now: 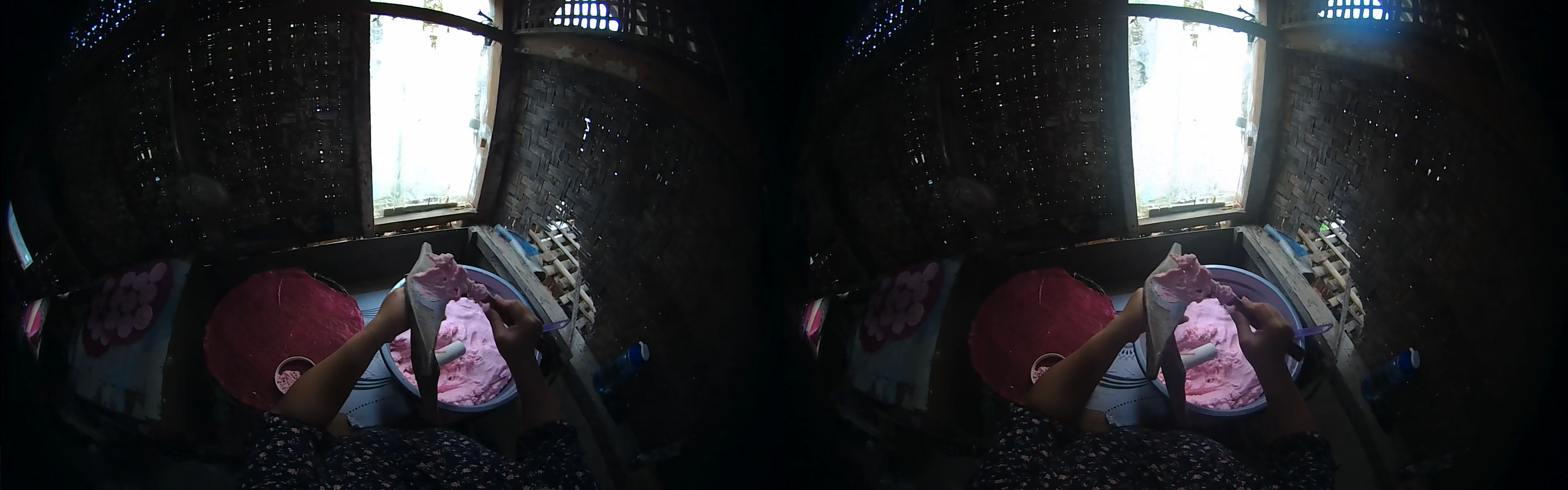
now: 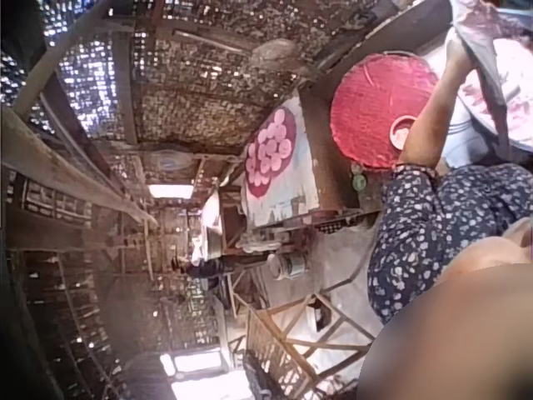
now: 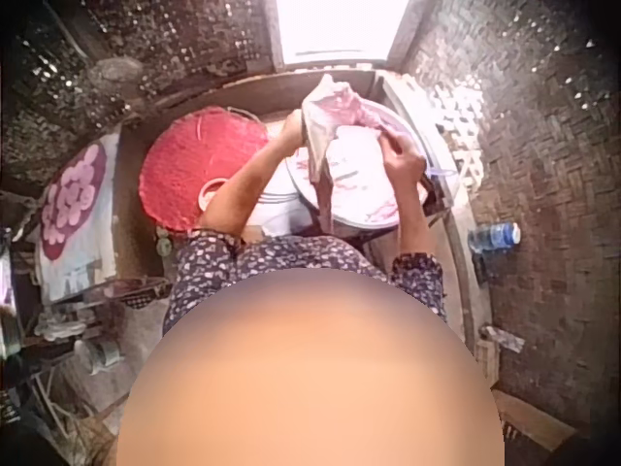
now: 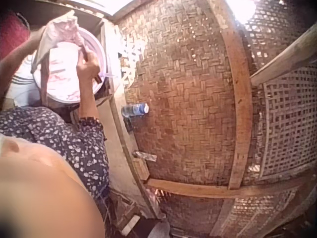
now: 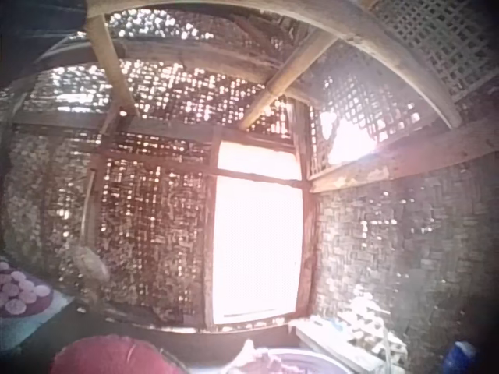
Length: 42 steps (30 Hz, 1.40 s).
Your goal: The person scoops pink dough from a large bowl and uses a wooden press to form round patties, placing them on a red mat. The person repeats this process to create multiple uniform patties.
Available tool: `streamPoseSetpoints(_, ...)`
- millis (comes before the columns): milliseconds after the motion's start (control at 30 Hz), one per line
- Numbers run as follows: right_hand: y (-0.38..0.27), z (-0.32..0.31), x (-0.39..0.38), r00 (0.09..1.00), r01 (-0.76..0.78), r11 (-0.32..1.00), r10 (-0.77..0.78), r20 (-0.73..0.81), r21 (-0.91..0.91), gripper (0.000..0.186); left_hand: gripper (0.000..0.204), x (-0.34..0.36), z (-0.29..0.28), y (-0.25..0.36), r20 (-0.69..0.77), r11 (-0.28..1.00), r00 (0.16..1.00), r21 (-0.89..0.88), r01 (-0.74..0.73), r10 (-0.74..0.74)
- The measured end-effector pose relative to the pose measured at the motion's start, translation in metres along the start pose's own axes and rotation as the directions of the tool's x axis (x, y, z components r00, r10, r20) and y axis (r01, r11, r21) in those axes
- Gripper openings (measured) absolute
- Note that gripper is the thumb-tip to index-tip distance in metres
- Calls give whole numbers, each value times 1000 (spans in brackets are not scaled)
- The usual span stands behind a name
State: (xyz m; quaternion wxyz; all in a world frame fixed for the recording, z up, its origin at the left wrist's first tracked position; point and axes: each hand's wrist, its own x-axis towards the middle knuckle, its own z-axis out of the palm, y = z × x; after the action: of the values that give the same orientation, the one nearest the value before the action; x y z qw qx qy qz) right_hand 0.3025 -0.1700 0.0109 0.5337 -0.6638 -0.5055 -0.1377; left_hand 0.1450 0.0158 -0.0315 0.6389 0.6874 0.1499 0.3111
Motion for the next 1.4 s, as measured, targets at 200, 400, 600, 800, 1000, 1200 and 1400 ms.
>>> streamPoseSetpoints(200,21,2,-19,982,151,988,-151,115,3,17,34,13,-4,-17,-70,922,982,339,189,-176)
streamPoseSetpoints(400,45,-23,-43,910,-244,957,282,303,-157,19,35,2,-66,-16,143,942,931,-52,-332,336)
streamPoseSetpoints(600,2,7,-58,666,-640,617,149,731,458,73,16,-41,-82,69,1,699,937,-666,-260,349)
streamPoseSetpoints(800,-108,85,-56,424,-819,-562,-728,538,-115,88,27,-86,-80,100,-2,689,848,-582,-433,530)
streamPoseSetpoints(1000,-152,62,-19,625,-780,-334,-411,664,528,59,43,-164,-140,109,315,680,813,446,-582,489)
streamPoseSetpoints(1200,-214,82,7,758,-68,729,-406,511,681,91,50,-201,-152,130,-78,726,945,661,-189,316)
streamPoseSetpoints(1400,-249,106,22,556,557,686,-727,404,467,80,41,-196,-174,140,-177,651,915,751,-112,362)
